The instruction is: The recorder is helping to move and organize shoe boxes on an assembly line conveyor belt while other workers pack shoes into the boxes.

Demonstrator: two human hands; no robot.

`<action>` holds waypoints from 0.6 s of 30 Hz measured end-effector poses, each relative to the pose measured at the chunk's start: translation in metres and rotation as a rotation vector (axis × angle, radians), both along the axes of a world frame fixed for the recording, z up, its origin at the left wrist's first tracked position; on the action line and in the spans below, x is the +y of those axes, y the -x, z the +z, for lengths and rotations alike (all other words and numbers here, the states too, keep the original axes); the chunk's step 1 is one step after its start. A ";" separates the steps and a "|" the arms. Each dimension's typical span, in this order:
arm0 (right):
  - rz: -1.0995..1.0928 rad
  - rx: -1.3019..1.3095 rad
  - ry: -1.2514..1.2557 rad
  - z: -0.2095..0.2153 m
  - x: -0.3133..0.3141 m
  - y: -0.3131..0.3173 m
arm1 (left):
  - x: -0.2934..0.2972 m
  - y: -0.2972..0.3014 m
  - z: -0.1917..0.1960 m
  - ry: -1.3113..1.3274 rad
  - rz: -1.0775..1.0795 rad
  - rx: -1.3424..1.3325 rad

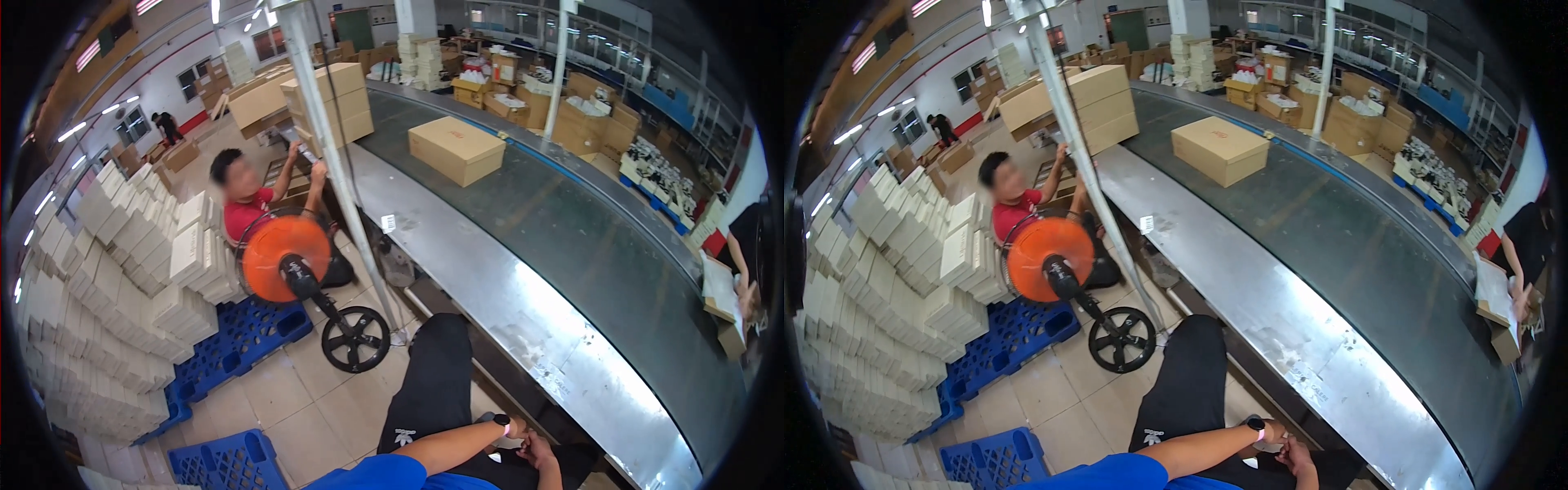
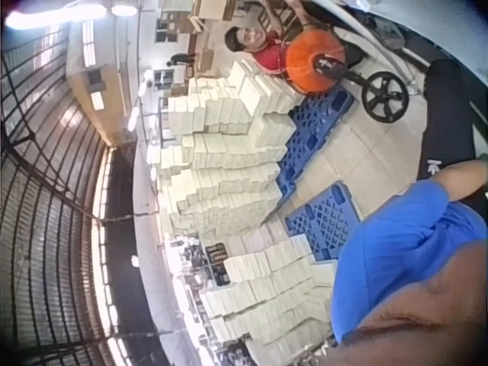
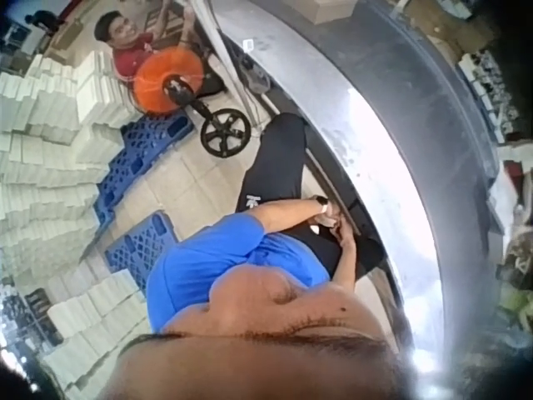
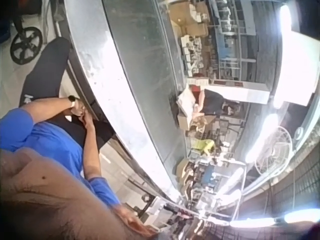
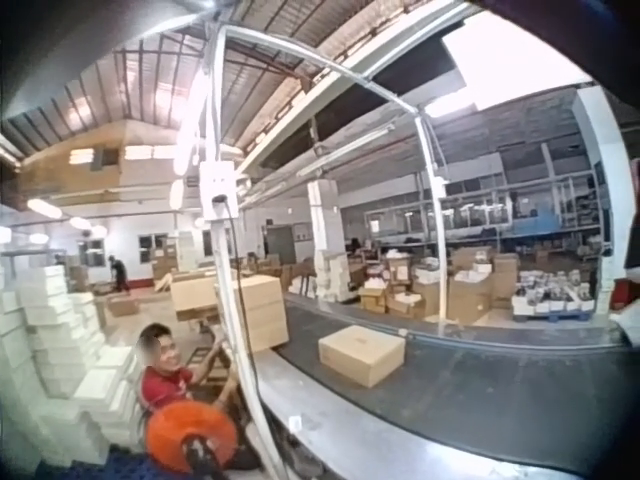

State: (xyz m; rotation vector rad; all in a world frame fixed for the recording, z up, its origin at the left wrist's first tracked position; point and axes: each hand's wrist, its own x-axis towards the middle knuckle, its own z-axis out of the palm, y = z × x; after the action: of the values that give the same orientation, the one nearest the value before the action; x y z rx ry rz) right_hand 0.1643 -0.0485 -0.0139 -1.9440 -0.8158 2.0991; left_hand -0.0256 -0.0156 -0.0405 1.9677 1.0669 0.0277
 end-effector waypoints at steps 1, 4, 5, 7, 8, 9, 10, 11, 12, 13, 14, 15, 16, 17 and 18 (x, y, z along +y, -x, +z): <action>0.019 -0.013 -0.029 -0.001 0.001 0.004 | 0.000 0.003 -0.005 -0.024 0.021 -0.008; -0.002 -0.022 -0.035 -0.004 -0.005 0.011 | -0.004 0.010 -0.012 0.046 -0.031 0.010; -0.030 -0.011 -0.033 -0.005 -0.004 0.010 | -0.001 0.007 -0.012 0.045 -0.047 0.018; -0.088 -0.011 -0.036 -0.012 -0.004 -0.004 | 0.006 -0.004 -0.004 0.053 -0.104 0.058; -0.096 -0.002 -0.024 -0.016 -0.007 -0.010 | 0.007 -0.003 -0.002 0.075 -0.115 -0.024; -0.093 0.002 -0.029 -0.019 -0.006 -0.008 | 0.013 -0.002 -0.003 0.116 -0.126 -0.016; -0.098 0.002 -0.031 -0.020 -0.006 -0.004 | 0.009 0.001 -0.012 0.151 -0.093 0.054; -0.035 0.047 -0.076 -0.022 0.001 0.005 | 0.014 0.009 -0.021 0.183 -0.031 0.110; 0.019 0.135 -0.098 -0.033 0.001 -0.009 | 0.023 0.006 -0.013 0.202 -0.096 0.104; 0.064 0.111 -0.152 -0.031 0.007 0.005 | 0.028 0.020 -0.019 0.146 -0.126 0.118; 0.014 0.178 -0.119 -0.027 0.005 0.014 | 0.029 0.030 -0.028 0.149 -0.162 0.090; -0.006 0.177 -0.103 -0.024 0.002 0.021 | 0.028 0.033 -0.030 0.131 -0.161 0.085; -0.015 0.177 -0.090 -0.019 0.004 0.020 | 0.028 0.031 -0.028 0.109 -0.148 0.077; -0.091 0.177 -0.100 -0.015 0.002 0.018 | 0.026 0.026 -0.025 0.147 -0.126 0.084; -0.054 0.126 -0.082 -0.011 -0.001 0.016 | 0.022 0.023 -0.021 0.189 -0.091 0.095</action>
State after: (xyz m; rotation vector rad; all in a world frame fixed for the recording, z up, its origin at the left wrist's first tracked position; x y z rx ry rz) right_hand 0.1483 -0.0492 -0.0252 -1.7533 -0.8015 2.0981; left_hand -0.0485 0.0065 -0.0619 1.8587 1.0013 -0.2098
